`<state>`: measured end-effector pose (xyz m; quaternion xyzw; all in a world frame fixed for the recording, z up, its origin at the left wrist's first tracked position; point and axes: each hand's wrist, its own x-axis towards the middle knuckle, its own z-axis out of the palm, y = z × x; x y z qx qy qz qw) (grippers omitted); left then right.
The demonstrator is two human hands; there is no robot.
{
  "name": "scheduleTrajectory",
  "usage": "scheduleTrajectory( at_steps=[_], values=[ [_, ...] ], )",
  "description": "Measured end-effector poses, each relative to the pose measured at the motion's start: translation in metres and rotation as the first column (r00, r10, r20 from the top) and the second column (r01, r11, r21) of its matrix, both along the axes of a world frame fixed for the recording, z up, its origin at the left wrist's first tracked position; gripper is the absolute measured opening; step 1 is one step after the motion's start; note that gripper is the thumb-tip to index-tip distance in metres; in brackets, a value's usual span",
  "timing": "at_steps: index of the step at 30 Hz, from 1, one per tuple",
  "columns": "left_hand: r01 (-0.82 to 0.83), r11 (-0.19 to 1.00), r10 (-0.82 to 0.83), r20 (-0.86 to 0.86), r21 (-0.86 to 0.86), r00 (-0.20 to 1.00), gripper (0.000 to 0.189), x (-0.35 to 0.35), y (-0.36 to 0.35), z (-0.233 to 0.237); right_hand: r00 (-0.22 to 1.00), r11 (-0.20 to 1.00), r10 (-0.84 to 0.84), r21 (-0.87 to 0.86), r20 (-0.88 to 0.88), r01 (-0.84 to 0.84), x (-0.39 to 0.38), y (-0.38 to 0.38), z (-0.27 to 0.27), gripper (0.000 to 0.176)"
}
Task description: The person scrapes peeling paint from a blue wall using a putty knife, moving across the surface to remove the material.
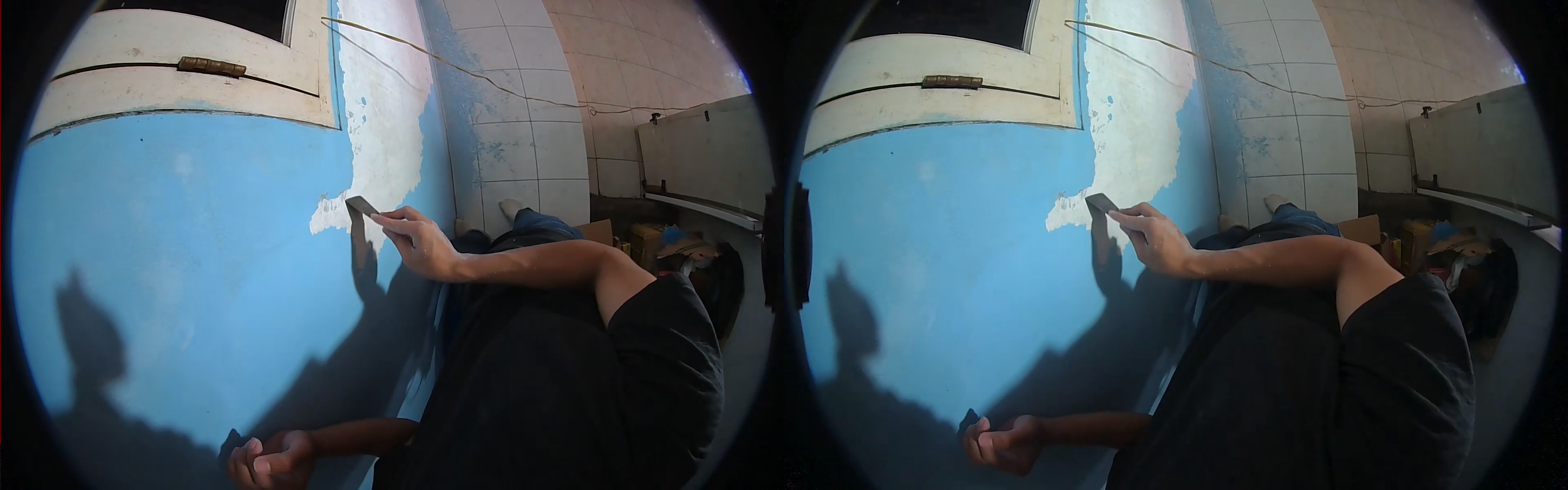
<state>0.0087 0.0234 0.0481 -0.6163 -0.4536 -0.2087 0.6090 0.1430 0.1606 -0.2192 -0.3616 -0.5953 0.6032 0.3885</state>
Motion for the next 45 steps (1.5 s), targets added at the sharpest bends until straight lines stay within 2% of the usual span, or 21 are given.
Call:
scheduleTrajectory(
  at_steps=[3,7,8,11,15,18,21,24,27,30,33,36,45],
  values=[
    [-0.099,0.995,0.100,-0.042,0.009,0.994,0.023,0.005,-0.001,0.002,0.987,0.987,-0.155,0.049,0.034,0.154,-0.018,0.039,-0.021,0.033],
    [-0.040,0.999,0.041,-0.024,0.016,0.999,0.024,0.000,-0.003,0.001,0.999,1.000,0.012,-0.012,0.041,-0.011,0.000,0.010,-0.010,0.036],
    [-0.033,0.999,0.033,-0.021,0.022,0.999,0.024,-0.002,-0.003,0.001,0.999,0.983,-0.041,0.179,-0.010,0.042,0.002,0.001,-0.010,0.036],
    [-0.062,0.997,0.063,-0.003,0.037,0.998,0.027,0.000,0.001,0.000,0.999,0.996,0.019,0.083,0.036,-0.022,0.006,0.003,-0.012,0.035],
    [-0.193,0.979,0.191,0.031,0.062,0.981,0.033,0.010,0.002,-0.004,0.999,0.992,0.002,0.125,0.047,-0.008,0.007,0.005,-0.008,0.033],
    [-0.116,0.989,0.114,0.033,0.096,0.993,0.036,0.004,0.000,-0.004,1.000,0.992,-0.017,0.125,-0.019,0.019,0.006,0.001,0.004,0.031],
    [-0.132,0.987,0.132,0.011,0.094,0.991,0.037,0.008,0.005,-0.002,0.999,0.991,-0.030,0.133,-0.023,0.033,0.004,0.009,-0.003,0.028],
    [-0.112,0.988,0.109,0.032,0.106,0.994,0.037,0.006,0.003,-0.002,0.999,1.000,0.009,0.023,0.045,-0.010,0.011,0.020,0.011,0.029],
    [-0.116,0.987,0.114,0.029,0.110,0.993,0.037,0.008,0.004,-0.002,0.988,0.993,0.116,-0.011,0.106,-0.115,0.019,0.024,0.024,0.034],
    [-0.091,0.989,0.088,0.027,0.116,0.996,0.038,0.003,0.002,-0.004,0.990,0.976,0.141,0.171,-0.027,-0.135,0.021,0.018,0.021,0.043],
    [-0.146,0.981,0.146,0.012,0.123,0.989,0.038,0.004,0.001,-0.003,0.964,0.938,0.187,0.257,0.190,-0.232,0.024,0.019,0.020,0.050],
    [-0.132,0.984,0.127,0.046,0.118,0.991,0.038,0.006,0.004,-0.004,0.961,0.927,0.173,0.293,0.218,-0.233,0.024,0.014,0.008,0.056],
    [-0.145,0.983,0.143,0.031,0.109,0.989,0.039,0.006,0.007,-0.005,0.966,0.953,0.190,0.203,0.175,-0.224,0.024,0.016,0.016,0.046]
  ],
)
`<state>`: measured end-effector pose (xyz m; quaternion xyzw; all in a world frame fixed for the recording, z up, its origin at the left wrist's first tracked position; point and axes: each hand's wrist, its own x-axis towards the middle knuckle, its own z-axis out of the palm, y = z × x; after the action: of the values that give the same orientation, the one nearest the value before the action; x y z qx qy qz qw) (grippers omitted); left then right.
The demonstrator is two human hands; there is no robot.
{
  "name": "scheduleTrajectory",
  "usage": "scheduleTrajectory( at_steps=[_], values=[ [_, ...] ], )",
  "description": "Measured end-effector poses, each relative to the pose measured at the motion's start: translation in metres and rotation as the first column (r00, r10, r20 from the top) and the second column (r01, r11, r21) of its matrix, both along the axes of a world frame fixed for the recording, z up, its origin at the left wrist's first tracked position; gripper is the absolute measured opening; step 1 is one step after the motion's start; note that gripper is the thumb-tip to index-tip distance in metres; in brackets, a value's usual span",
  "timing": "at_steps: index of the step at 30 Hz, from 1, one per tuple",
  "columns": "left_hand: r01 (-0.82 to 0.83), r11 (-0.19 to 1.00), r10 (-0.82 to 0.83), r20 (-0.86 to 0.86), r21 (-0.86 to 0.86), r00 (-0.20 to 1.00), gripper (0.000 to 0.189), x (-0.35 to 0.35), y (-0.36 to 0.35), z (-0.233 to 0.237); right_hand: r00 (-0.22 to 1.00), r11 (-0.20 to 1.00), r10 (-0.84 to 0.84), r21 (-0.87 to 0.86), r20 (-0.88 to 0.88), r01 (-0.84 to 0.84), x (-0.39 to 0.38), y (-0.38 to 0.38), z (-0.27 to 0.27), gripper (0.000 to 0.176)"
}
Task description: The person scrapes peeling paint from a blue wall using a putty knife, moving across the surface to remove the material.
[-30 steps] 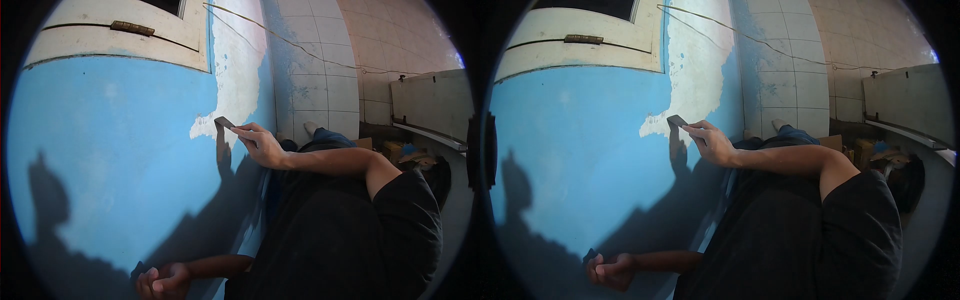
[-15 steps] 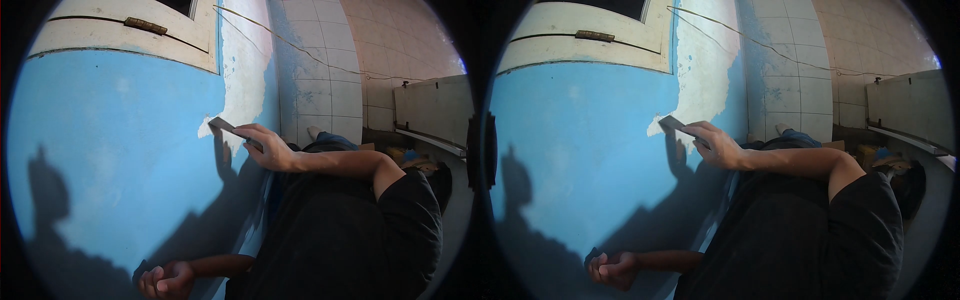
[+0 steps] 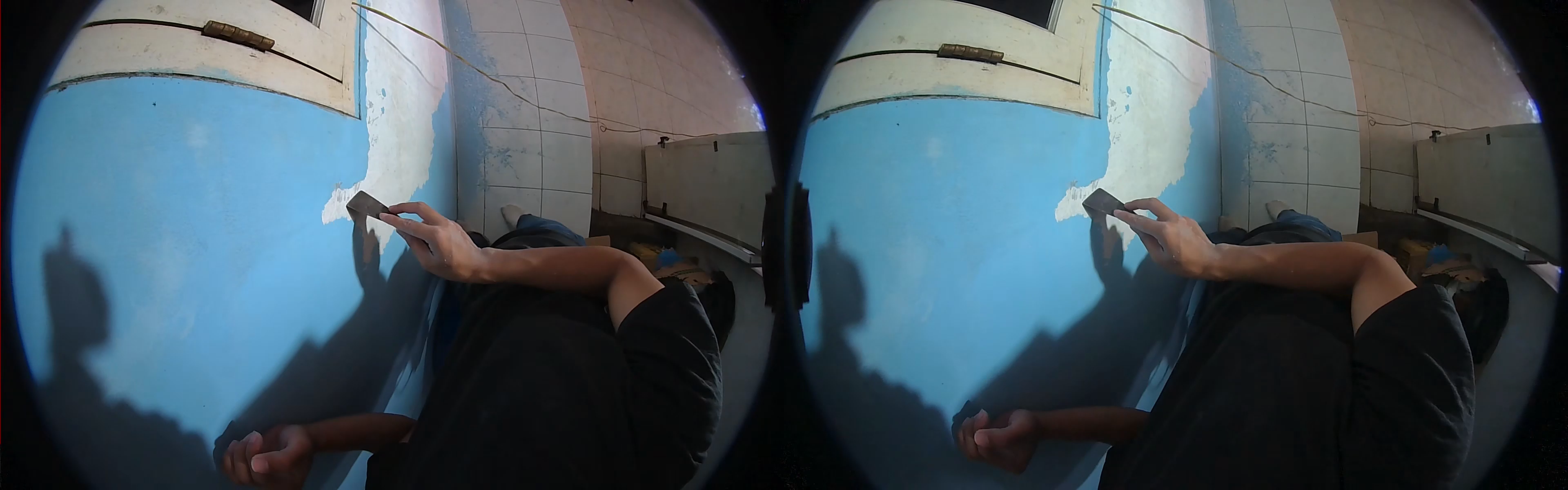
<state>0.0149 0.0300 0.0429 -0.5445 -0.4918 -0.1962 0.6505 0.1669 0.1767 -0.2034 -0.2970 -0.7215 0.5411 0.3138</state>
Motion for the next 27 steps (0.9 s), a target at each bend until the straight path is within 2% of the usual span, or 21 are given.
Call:
scheduleTrajectory(
  at_steps=[3,4,6,7,10,13,16,18,21,25,27],
  values=[
    [-0.013,1.000,0.012,-0.032,-0.016,0.999,0.038,-0.001,-0.002,0.002,0.982,0.992,-0.123,0.016,-0.143,0.126,-0.006,-0.001,-0.007,0.043],
    [-0.001,1.000,0.000,-0.027,-0.015,1.000,0.038,-0.002,-0.003,0.002,0.989,0.986,-0.111,-0.136,-0.102,0.096,-0.005,0.002,-0.003,0.042],
    [0.022,1.000,-0.022,-0.016,-0.014,1.000,0.038,-0.006,-0.007,0.002,0.998,0.902,-0.066,-0.429,-0.024,0.049,-0.001,0.015,0.006,0.042],
    [0.024,1.000,-0.025,-0.027,-0.014,0.999,0.038,-0.007,-0.008,0.002,0.997,0.884,-0.026,-0.467,-0.075,-0.012,-0.002,0.020,0.001,0.048],
    [0.022,1.000,-0.022,-0.039,-0.007,0.999,0.038,-0.008,-0.006,0.002,0.981,0.703,0.155,-0.684,-0.120,-0.195,0.002,0.018,0.001,0.058],
    [-0.011,1.000,0.011,-0.025,0.011,1.000,0.037,-0.003,-0.003,0.001,0.954,0.592,0.282,-0.765,-0.099,-0.254,-0.004,0.014,-0.017,0.069],
    [0.010,1.000,-0.010,-0.026,0.009,1.000,0.037,-0.004,-0.005,0.001,0.979,0.507,0.205,-0.855,-0.005,-0.111,-0.009,0.021,-0.028,0.073],
    [0.058,0.998,-0.058,-0.027,-0.010,0.998,0.037,-0.009,-0.008,0.001,0.977,0.534,0.215,-0.835,-0.015,-0.131,-0.013,0.026,-0.033,0.073],
    [0.001,1.000,-0.001,0.003,0.013,1.000,0.038,-0.002,-0.002,0.000,0.975,0.560,0.218,-0.815,-0.029,-0.150,-0.016,0.019,-0.032,0.071],
    [0.007,1.000,-0.007,0.007,0.008,1.000,0.039,0.000,0.002,-0.001,0.971,0.550,0.226,-0.813,-0.076,-0.192,-0.021,0.005,-0.020,0.067],
    [-0.015,1.000,0.015,0.022,0.012,1.000,0.040,0.002,0.002,-0.001,0.983,0.593,0.179,-0.792,-0.045,-0.145,-0.031,0.014,-0.022,0.066]
  ],
)
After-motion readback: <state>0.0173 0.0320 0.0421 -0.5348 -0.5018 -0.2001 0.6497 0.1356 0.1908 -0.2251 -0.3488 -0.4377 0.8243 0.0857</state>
